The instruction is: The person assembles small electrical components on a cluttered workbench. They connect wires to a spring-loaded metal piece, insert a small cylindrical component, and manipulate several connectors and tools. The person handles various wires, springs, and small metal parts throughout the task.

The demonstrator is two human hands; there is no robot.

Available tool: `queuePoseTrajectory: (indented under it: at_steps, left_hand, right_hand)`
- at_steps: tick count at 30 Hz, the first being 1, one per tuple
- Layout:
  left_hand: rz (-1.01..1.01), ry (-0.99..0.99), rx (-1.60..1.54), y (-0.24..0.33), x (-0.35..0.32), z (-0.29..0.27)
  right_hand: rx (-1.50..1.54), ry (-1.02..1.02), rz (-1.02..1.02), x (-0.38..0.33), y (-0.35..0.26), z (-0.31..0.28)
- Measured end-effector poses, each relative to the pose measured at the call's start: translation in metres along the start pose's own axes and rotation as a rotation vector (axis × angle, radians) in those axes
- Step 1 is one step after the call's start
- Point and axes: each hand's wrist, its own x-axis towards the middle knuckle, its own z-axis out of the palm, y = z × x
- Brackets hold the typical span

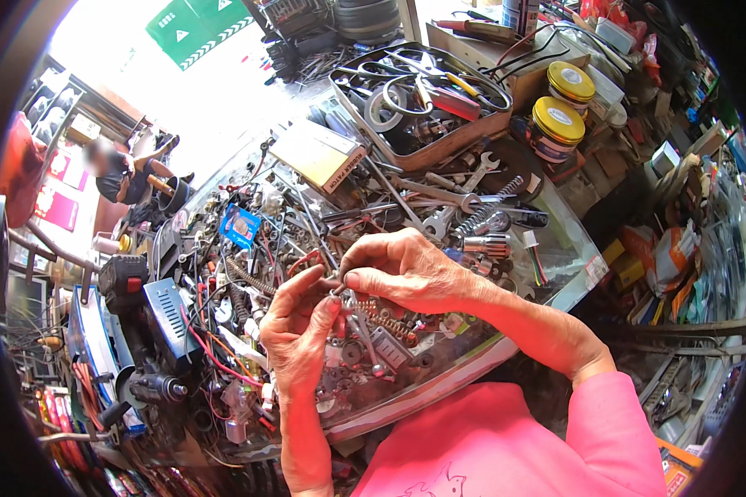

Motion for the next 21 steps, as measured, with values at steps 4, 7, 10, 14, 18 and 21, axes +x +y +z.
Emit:
queuePoseTrajectory:
  at_steps: [4, 7, 10, 14, 18, 21]
  left_hand:
    - [0.007, 0.072, 0.037, -0.001, -0.001, 0.003]
    - [0.011, 0.072, -0.011, -0.004, -0.002, 0.003]
    - [-0.005, 0.087, -0.005, -0.004, -0.002, 0.005]
    - [-0.004, 0.081, -0.023, -0.001, -0.002, 0.009]
    - [-0.017, 0.139, -0.07, -0.002, -0.001, 0.002]
    - [0.004, 0.161, -0.073, -0.005, 0.0, 0.001]
  right_hand:
    - [-0.071, 0.059, -0.08, 0.002, 0.006, 0.004]
    - [-0.175, 0.061, -0.129, 0.002, 0.003, 0.007]
    - [-0.237, 0.071, -0.096, 0.0, 0.0, 0.01]
    - [-0.286, 0.098, -0.222, 0.001, 0.01, 0.008]
    - [-0.243, 0.115, -0.233, -0.002, 0.0, 0.012]
    - [-0.289, 0.058, -0.245, -0.002, 0.002, 0.007]
